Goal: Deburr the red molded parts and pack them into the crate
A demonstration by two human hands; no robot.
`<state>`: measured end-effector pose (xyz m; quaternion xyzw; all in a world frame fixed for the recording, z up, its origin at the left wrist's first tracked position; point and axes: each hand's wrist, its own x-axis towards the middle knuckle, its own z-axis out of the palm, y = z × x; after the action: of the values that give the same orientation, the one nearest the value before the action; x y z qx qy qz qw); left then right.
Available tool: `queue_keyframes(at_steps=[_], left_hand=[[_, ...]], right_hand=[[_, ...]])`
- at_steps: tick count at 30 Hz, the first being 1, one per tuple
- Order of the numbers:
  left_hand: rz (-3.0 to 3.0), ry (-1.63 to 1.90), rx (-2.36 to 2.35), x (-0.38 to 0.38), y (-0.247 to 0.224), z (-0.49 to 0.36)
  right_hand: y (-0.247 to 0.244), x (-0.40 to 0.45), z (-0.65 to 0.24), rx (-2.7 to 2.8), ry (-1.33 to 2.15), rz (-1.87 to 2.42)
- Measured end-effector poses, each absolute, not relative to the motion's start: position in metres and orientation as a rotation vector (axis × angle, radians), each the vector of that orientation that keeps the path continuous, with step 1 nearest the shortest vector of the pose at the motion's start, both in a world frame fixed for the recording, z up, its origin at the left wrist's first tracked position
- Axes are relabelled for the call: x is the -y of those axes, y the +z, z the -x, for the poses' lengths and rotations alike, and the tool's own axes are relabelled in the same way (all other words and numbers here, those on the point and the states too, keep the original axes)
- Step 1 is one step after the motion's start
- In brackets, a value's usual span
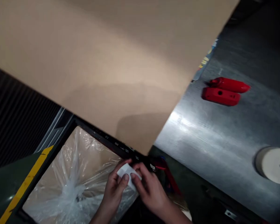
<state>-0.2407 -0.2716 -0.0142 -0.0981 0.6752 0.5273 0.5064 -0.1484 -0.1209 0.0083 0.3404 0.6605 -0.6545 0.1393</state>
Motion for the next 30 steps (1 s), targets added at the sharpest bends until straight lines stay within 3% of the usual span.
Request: queue_keyframes(at_steps=[3,7,12,16,22,30], left_hand=[[0.535,1.351,-1.553,0.281,-0.002,0.23],[0.781,1.323,-1.798,0.339,0.001,0.221],[1.352,1.058,-2.142,0.505,-0.008,0.202],[1.503,0.875,-2.421,0.625,-0.021,0.182],[1.264,1.265,-2.41,0.679,-0.065,0.165],[1.311,1.667,-2.131,0.712,-0.106,0.151]], right_hand=[[0.02,0.159,0.164,-1.88,-1.947,-0.84],[0.016,0.184,0.178,-1.949,-1.862,-0.62],[-0.021,0.157,0.215,-2.739,-1.196,-0.845],[-0.062,0.143,0.24,-2.578,-0.761,-0.876],[-0.085,0.144,0.235,-2.554,-0.414,-0.885],[-0.09,0.138,0.246,-2.511,-0.328,-0.983]])
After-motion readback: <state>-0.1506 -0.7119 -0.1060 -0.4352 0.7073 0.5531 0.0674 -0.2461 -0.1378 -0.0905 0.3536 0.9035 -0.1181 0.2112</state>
